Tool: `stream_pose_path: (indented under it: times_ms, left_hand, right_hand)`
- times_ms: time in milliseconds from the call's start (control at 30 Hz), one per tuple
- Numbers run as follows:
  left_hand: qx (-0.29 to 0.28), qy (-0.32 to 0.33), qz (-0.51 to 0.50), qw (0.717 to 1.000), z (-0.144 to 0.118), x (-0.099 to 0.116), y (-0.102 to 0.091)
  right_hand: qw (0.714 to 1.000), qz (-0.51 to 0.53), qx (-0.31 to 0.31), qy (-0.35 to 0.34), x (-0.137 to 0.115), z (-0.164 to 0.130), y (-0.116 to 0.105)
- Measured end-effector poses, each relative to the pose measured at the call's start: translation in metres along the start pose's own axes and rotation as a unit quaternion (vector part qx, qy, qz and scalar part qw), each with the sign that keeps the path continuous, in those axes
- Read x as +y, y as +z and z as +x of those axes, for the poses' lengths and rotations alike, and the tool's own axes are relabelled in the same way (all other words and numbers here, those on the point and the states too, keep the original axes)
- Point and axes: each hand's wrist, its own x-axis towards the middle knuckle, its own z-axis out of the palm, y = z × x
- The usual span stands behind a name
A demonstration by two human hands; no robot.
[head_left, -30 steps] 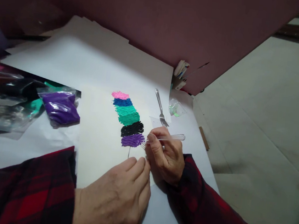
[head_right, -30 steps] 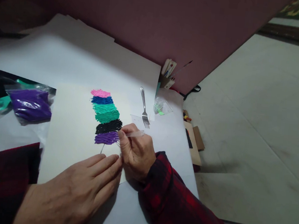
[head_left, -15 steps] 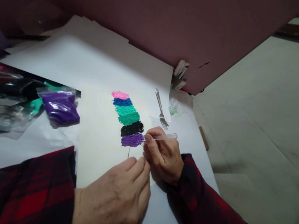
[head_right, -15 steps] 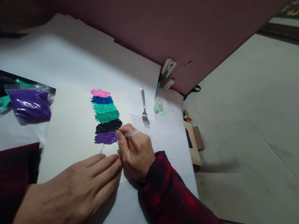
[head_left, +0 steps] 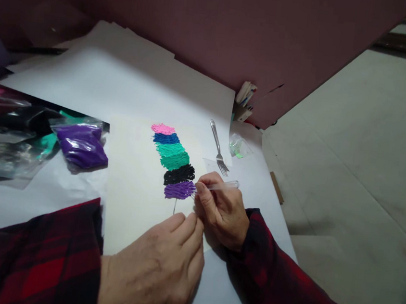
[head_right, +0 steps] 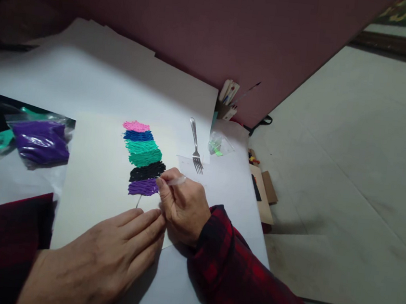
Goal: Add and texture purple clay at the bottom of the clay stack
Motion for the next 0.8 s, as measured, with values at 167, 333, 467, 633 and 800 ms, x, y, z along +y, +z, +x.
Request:
stream_pose_path:
  times_ms: [167, 333, 467, 633, 800]
  left_hand:
    - [-0.004, 0.004, -0.004, 1.0, 0.0005, -0.0003, -0.0004]
    - [-0.004, 0.003, -0.005, 1.0, 0.0013, -0.0009, 0.0007]
    - [-0.001, -0.001, -0.003, 1.0, 0.0014, -0.0008, 0.0014]
    - [0.005, 0.0, 0.001, 1.0, 0.0012, -0.0013, 0.0005]
    - [-0.003, -0.001, -0.001, 1.0, 0.0006, -0.0012, 0.0004]
  right_hand:
    - [1.0, 0.004, 0.008, -0.003, -0.0004, 0.0008, -0.0004]
    - [1.0, 0.006, 0.017, -0.011, -0.0005, 0.0008, -0.0005]
    - [1.0, 0.002, -0.001, 0.001, 0.0, 0.0, 0.0002]
    - [1.0, 0.005, 0.006, 0.005, 0.0002, -0.0001, 0.0003]
    - [1.0, 0.001, 0.011, 0.001, 0.0001, 0.0002, -0.0002]
